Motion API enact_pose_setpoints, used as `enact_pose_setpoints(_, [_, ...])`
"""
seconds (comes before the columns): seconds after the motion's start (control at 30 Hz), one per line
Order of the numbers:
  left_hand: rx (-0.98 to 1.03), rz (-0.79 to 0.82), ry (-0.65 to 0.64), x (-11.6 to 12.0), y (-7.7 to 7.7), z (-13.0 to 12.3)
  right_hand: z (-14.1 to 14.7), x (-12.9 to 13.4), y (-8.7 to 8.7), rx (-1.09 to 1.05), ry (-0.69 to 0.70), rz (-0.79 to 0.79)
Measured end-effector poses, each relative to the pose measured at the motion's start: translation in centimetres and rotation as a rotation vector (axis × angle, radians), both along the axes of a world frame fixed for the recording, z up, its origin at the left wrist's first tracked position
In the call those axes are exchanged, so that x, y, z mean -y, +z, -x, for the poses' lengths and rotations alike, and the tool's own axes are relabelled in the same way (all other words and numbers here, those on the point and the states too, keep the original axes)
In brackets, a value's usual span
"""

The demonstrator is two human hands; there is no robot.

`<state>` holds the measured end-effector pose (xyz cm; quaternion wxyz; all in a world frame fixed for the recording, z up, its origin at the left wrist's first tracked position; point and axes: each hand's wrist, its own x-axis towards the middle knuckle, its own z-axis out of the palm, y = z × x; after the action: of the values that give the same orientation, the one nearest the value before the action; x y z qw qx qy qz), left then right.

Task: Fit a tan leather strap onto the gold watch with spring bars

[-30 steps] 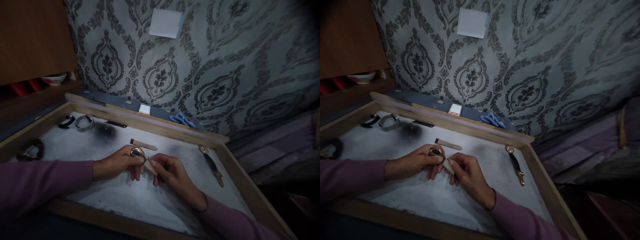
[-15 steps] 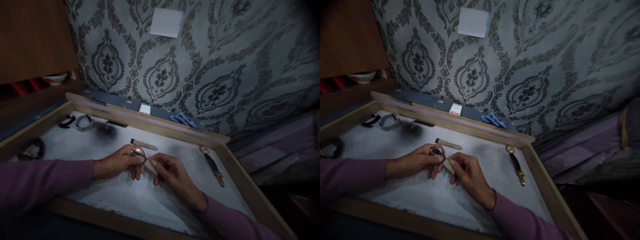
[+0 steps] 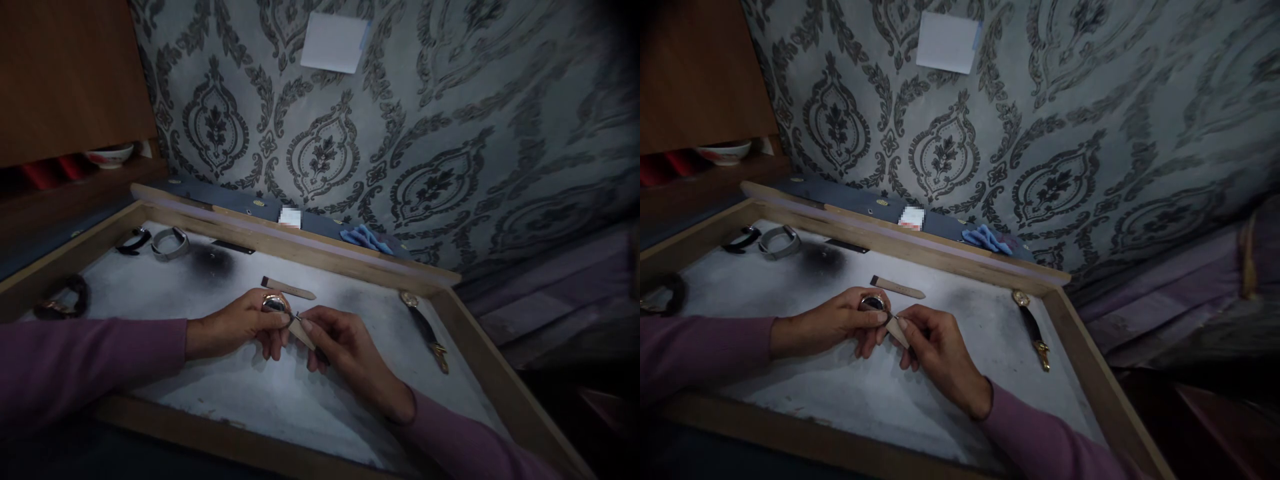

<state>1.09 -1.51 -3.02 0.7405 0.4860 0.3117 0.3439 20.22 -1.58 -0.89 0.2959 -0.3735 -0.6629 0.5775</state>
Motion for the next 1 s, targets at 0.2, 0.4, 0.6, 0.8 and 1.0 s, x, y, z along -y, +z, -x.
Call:
enact_pose_setpoints(0.2, [0.001,-0.003,-0.012,0.03,0.02,0.01,-0.1,-0.06,0.08,0.015,0.013,-0.025])
enact_pose_setpoints(0.4, [0.005,-0.011,-0.012,0.01,-0.09,-0.01,-0.16,-0.08,-0.1,0.028,0.009,-0.045])
enact_pose_setpoints(0.6, [0.004,-0.022,-0.024,0.06,-0.24,0.01,-0.13,-0.02,0.09,0.066,0.015,-0.072])
enact_pose_setpoints(0.8, [0.007,-0.014,-0.017,0.11,-0.13,-0.04,-0.16,-0.04,0.15,0.072,0.02,-0.087])
enact_pose_setpoints(1.0, [-0.011,-0.012,-0.016,0.23,0.21,-0.1,-0.15,-0.04,0.06,0.069,0.017,-0.101])
